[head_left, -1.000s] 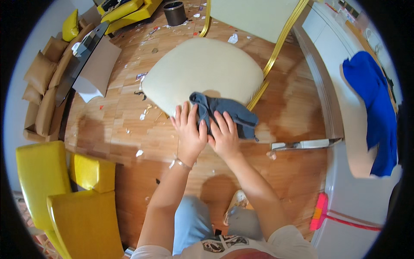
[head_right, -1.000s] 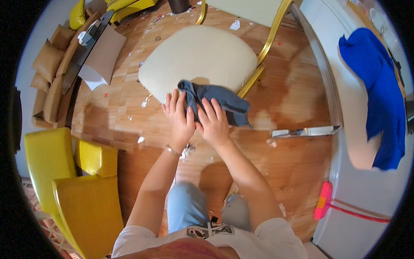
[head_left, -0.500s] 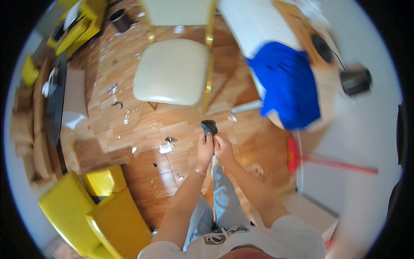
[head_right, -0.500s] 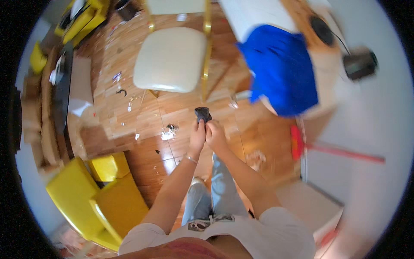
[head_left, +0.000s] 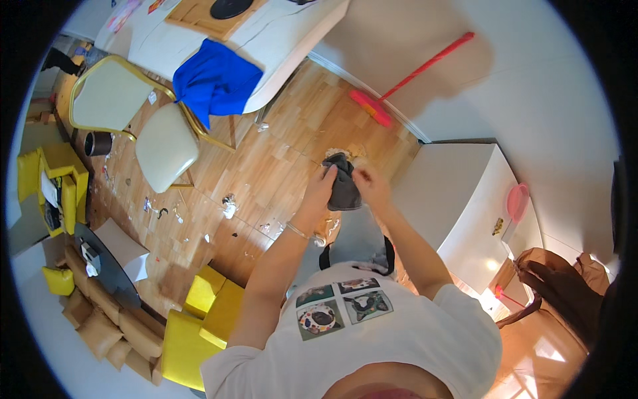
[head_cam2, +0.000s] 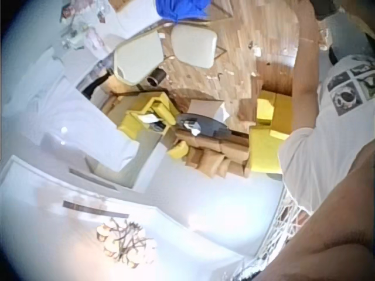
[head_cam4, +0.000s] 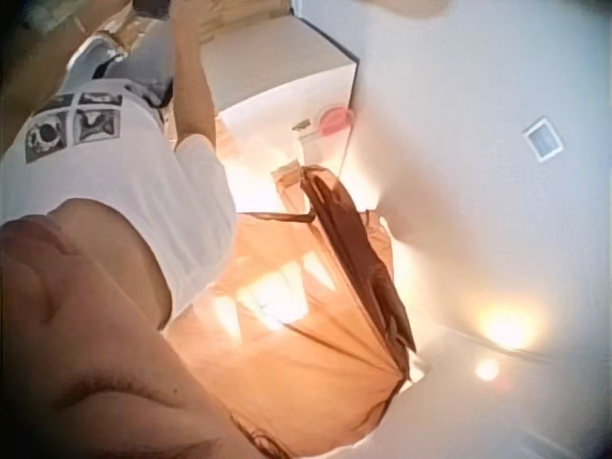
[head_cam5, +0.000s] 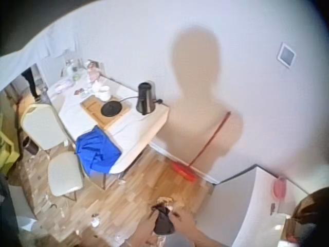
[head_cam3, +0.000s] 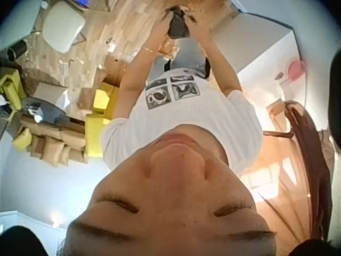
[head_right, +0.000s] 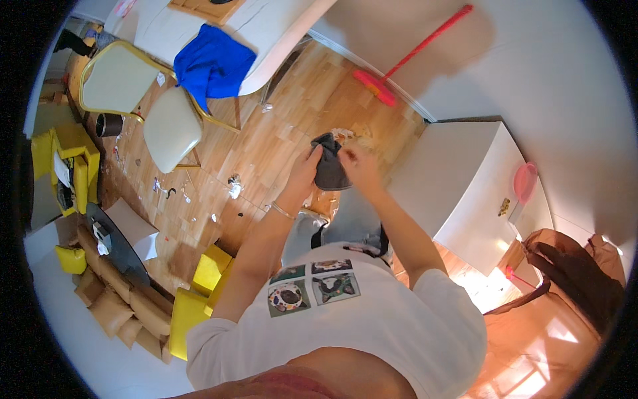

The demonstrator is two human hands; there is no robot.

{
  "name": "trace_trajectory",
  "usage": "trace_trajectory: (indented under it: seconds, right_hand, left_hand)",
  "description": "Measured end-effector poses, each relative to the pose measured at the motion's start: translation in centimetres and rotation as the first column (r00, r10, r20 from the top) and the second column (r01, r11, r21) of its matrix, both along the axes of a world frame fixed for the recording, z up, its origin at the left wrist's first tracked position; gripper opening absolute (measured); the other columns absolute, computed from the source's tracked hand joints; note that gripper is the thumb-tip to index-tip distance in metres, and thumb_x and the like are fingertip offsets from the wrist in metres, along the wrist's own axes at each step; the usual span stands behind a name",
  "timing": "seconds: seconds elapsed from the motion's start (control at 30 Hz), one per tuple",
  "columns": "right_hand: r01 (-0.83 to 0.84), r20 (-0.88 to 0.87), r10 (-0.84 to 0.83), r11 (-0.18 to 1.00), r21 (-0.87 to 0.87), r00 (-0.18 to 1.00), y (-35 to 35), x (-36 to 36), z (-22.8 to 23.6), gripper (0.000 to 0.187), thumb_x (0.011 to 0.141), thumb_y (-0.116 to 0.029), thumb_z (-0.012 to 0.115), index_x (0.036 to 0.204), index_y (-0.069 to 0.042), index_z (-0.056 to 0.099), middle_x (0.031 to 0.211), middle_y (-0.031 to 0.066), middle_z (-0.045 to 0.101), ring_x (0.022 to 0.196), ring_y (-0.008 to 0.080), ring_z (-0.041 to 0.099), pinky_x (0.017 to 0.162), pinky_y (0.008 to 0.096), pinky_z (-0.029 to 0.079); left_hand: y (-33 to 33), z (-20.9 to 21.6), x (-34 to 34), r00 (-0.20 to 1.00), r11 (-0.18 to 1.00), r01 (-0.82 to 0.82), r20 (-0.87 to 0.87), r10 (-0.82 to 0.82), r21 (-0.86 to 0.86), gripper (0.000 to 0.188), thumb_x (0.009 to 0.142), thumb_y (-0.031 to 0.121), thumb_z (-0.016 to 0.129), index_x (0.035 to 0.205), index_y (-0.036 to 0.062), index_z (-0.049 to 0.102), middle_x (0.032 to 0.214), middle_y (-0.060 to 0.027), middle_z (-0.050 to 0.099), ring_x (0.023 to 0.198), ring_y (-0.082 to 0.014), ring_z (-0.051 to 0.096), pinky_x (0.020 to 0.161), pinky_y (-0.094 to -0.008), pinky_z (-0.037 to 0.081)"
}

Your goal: The person wipes a chair with a cloth and then sweeps the floor with a broom and dustpan, gathering scattered debris into a pile.

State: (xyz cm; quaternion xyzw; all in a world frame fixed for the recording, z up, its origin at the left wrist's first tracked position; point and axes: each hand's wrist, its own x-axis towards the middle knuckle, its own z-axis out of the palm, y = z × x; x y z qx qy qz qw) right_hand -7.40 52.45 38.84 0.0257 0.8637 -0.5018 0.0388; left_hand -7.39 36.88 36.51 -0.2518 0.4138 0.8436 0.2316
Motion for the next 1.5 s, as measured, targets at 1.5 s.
trace_trajectory:
  seconds: [1.5]
  right_hand:
    - [-0.630,0.062,0.669,0.660,0.410,0.741,14.5,-17.4,-0.7,0.017,0.076,-0.023,0.064,0.084,-0.009,0.057,0.073,0.0170,0.060,0.072,0.0364,0.060,0.062,0.0445,0.047]
  left_hand:
    - [24.8,-8.6,-11.0,0.904,0.836,-0.365,0.368,0.215,0.409,0.055,0.088,0.059,0.044,0.109,0.0105,0.057,0.106,-0.0107,0.062,0.094,-0.0228,0.059,0.080,-0.0335,0.048]
